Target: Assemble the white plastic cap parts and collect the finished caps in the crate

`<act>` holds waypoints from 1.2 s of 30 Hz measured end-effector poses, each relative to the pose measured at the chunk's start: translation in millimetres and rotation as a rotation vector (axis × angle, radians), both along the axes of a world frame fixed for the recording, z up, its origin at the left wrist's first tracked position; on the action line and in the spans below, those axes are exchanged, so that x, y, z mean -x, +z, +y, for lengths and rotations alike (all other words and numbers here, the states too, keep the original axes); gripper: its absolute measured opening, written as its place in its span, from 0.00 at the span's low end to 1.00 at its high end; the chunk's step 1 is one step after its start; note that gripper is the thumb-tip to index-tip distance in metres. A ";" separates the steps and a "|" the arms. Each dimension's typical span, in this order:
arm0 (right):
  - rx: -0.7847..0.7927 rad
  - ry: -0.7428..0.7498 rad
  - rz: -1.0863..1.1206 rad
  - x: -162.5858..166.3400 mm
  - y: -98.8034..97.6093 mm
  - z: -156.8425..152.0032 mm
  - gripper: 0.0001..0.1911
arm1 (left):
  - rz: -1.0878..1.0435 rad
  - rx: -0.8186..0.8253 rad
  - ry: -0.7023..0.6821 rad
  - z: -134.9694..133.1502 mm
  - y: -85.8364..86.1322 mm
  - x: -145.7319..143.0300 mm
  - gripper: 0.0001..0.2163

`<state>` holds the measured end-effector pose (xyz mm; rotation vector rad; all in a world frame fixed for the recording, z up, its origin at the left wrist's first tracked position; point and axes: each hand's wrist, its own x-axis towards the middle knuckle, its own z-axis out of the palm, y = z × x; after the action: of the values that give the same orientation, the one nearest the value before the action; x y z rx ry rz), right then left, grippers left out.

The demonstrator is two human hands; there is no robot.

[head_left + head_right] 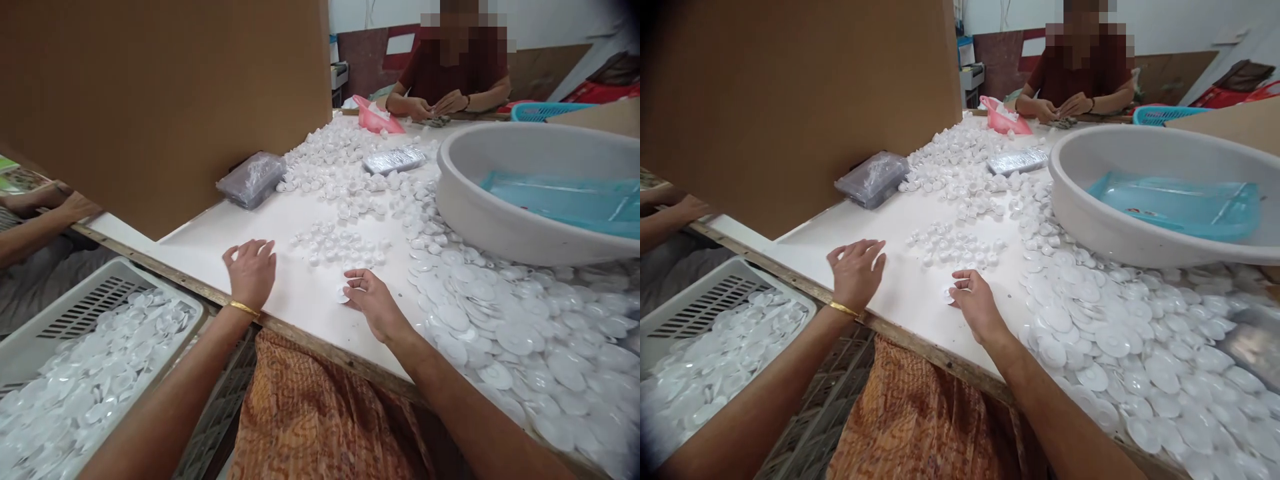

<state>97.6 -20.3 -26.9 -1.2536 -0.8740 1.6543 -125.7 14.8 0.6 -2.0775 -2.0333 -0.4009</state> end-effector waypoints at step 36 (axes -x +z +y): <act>-0.961 0.228 -0.733 -7.0 -11.3 1.5 0.10 | -1.325 0.666 0.003 -23.2 0.7 -67.5 0.12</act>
<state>104.6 -18.8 -38.2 -1.0359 -2.0026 0.6542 -58.1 -8.4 1.3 -2.4217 -3.1726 -1.6355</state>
